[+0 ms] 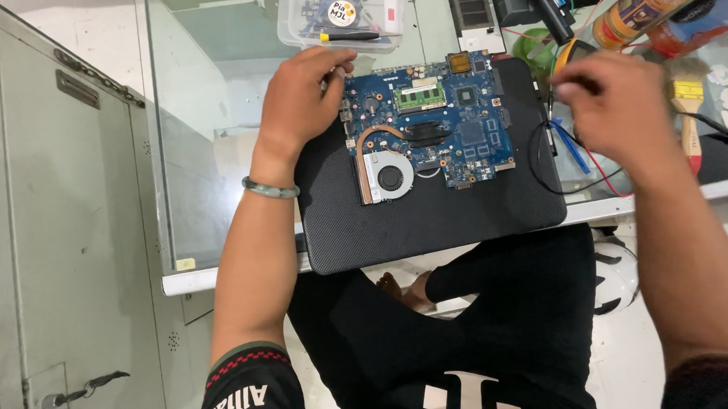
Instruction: Testing electronic components with a multimeter and securing parts with a screwdriver on a laptop motherboard.
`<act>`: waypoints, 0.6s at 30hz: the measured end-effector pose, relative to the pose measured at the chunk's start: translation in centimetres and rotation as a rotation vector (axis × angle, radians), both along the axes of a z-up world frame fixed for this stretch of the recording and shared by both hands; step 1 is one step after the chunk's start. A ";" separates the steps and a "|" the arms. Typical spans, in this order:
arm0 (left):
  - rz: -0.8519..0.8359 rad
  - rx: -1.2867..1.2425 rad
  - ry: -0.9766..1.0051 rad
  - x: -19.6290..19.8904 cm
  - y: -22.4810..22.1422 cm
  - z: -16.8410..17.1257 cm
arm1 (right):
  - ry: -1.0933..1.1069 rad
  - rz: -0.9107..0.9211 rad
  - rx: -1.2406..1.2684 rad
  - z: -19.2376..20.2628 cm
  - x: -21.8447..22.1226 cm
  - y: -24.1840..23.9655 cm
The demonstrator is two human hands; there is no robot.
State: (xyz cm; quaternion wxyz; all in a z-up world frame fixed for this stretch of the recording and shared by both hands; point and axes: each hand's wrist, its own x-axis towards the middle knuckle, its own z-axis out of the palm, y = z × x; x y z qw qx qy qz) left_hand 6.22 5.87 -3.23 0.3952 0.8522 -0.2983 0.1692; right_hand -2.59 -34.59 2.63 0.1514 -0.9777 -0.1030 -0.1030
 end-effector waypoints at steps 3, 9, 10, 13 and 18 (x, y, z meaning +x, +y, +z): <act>-0.064 0.059 0.049 0.0 0.1 0.0 | 0.137 0.154 0.216 0.2 3.5 8.3; -0.040 0.173 0.122 -0.1 -0.1 -0.3 | 0.281 0.302 0.314 -2.7 8.5 16.7; -0.024 0.201 0.123 0.1 -0.2 -0.5 | 0.281 0.323 0.315 -3.2 8.9 17.4; -0.022 0.220 0.014 0.4 -0.3 -1.5 | 0.215 0.445 0.279 -3.5 8.6 17.6; -0.014 0.200 -0.021 0.4 -0.6 -1.6 | 0.184 0.459 0.295 -3.8 8.2 17.9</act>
